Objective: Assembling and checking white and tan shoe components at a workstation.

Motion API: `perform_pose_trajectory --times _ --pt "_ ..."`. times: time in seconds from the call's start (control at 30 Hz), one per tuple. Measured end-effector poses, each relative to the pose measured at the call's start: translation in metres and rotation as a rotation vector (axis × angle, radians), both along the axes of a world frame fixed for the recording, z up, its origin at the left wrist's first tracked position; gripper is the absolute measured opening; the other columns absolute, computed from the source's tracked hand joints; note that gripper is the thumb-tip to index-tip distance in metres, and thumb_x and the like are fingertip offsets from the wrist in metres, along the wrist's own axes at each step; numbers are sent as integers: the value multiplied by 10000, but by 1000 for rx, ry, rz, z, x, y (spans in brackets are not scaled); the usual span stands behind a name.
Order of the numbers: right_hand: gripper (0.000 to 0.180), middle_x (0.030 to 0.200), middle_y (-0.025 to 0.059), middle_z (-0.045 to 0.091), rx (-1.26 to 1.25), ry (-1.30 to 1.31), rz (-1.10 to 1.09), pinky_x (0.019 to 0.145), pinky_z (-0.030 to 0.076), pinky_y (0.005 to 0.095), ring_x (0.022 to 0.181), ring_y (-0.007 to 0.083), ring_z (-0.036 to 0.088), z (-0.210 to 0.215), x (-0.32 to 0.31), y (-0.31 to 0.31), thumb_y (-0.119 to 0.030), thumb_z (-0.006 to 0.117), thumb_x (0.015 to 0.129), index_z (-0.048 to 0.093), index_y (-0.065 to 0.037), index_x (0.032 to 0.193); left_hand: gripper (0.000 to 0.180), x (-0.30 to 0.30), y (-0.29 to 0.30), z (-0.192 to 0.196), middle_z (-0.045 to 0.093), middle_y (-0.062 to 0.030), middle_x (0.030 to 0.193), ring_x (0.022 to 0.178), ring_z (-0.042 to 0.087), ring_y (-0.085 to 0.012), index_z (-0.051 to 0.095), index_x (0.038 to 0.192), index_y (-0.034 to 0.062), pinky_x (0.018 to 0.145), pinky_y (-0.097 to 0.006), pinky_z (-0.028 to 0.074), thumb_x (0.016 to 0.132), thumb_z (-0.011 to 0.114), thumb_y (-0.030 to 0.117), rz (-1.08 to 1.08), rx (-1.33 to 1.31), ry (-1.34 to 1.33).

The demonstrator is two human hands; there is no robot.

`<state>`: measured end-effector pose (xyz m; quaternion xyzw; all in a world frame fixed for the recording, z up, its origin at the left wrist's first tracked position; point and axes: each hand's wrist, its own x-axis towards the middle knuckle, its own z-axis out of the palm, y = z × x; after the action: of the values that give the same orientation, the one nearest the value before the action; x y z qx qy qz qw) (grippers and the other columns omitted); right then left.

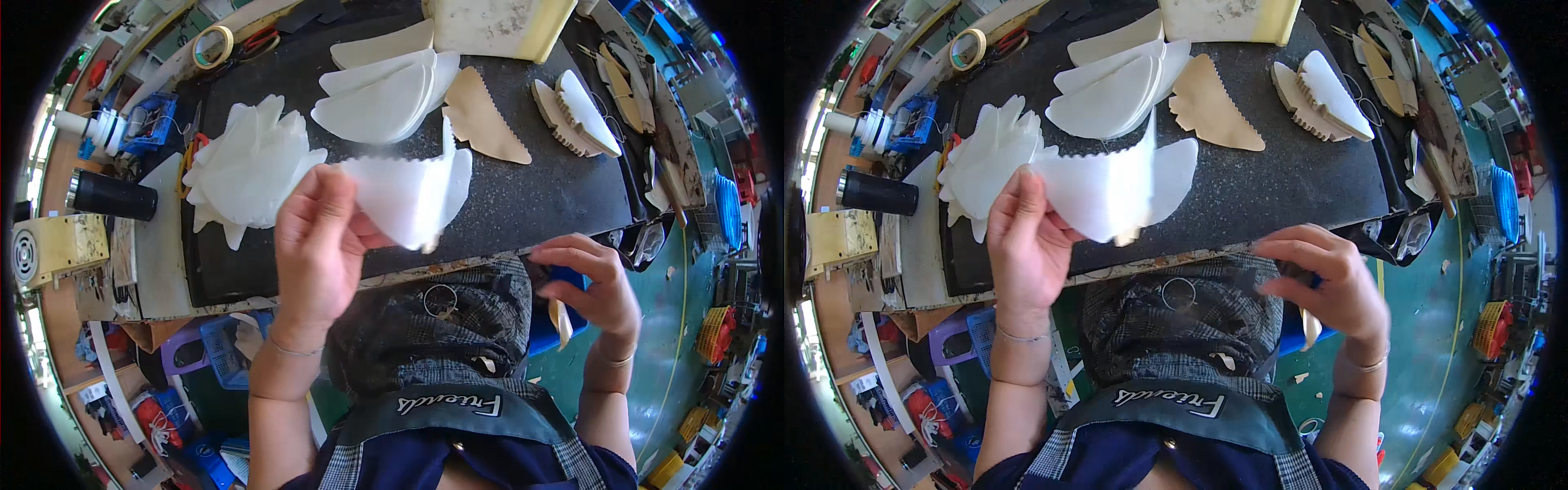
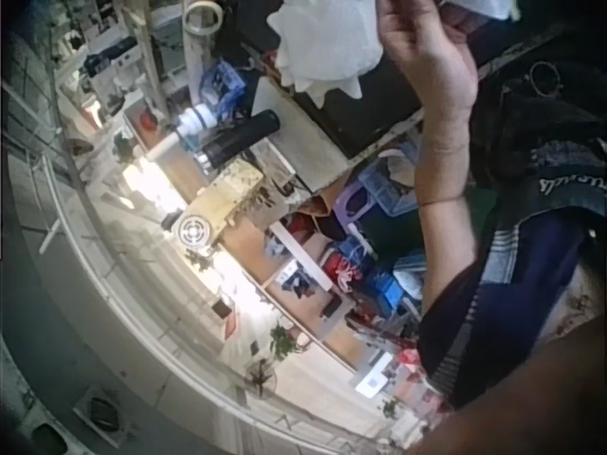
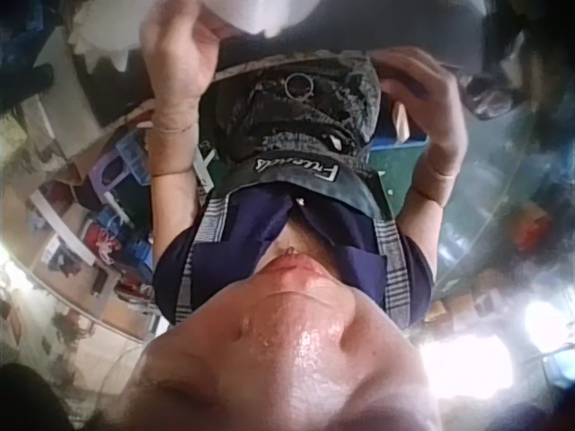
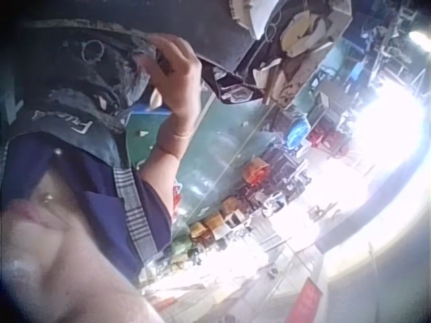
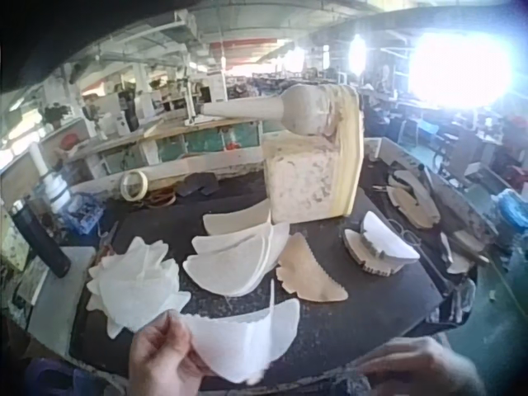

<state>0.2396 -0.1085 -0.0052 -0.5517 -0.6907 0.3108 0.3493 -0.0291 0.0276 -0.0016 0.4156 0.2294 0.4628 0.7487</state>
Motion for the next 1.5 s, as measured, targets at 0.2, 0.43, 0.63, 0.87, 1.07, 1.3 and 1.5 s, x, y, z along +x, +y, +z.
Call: perform_pose_trajectory --times 0.2,0.43,0.63,0.87,1.07,1.3,1.5 --pt "343 807 27 586 554 -129 -86 594 477 280 704 173 572 12 -64 31 -31 807 589 728 -91 917 184 22 -12 -7 624 -101 1012 925 667 -233 493 990 52 765 -411 597 1019 412 214 -44 -120 30" --pt "409 807 22 574 738 -151 -150 557 462 263 678 148 557 -8 -75 47 -18 795 516 732 -85 915 250 22 -11 -5 564 -147 1127 1047 606 -262 478 1078 12 759 -447 604 1021 395 240 -105 -371 -82" --pt "351 809 49 560 714 -227 -97 539 458 284 666 197 540 0 -74 55 12 769 532 668 -45 863 240 22 -9 -7 572 -168 1118 1025 623 -269 466 1072 5 749 -451 613 1022 379 223 -95 -357 -29" --pt "224 817 79 498 395 -458 143 524 472 311 692 228 522 11 -65 39 -41 669 640 582 -7 844 214 21 -18 -20 611 -180 1071 946 667 -276 472 1061 16 737 -448 615 1017 398 212 -156 -277 66" --pt "140 769 70 517 -172 -552 565 534 481 323 680 211 567 9 -36 5 -130 671 748 575 -33 776 185 -3 6 -1 636 -107 925 839 691 -229 475 961 35 729 -386 612 999 472 216 244 -55 79" --pt "666 1183 168 608 88 418 49 888 507 369 1053 256 627 2 -73 37 -278 789 752 515 39 1270 79 17 -35 -10 643 -195 1095 883 665 -177 535 956 -25 762 -261 547 949 539 53 528 857 583" --pt "884 1252 182 566 -29 948 -79 1012 412 387 1153 241 551 -3 -66 40 -362 855 676 454 125 1296 631 -5 -27 17 503 -275 1315 1209 529 -369 572 1112 -25 1022 -416 395 720 810 409 -175 928 584"
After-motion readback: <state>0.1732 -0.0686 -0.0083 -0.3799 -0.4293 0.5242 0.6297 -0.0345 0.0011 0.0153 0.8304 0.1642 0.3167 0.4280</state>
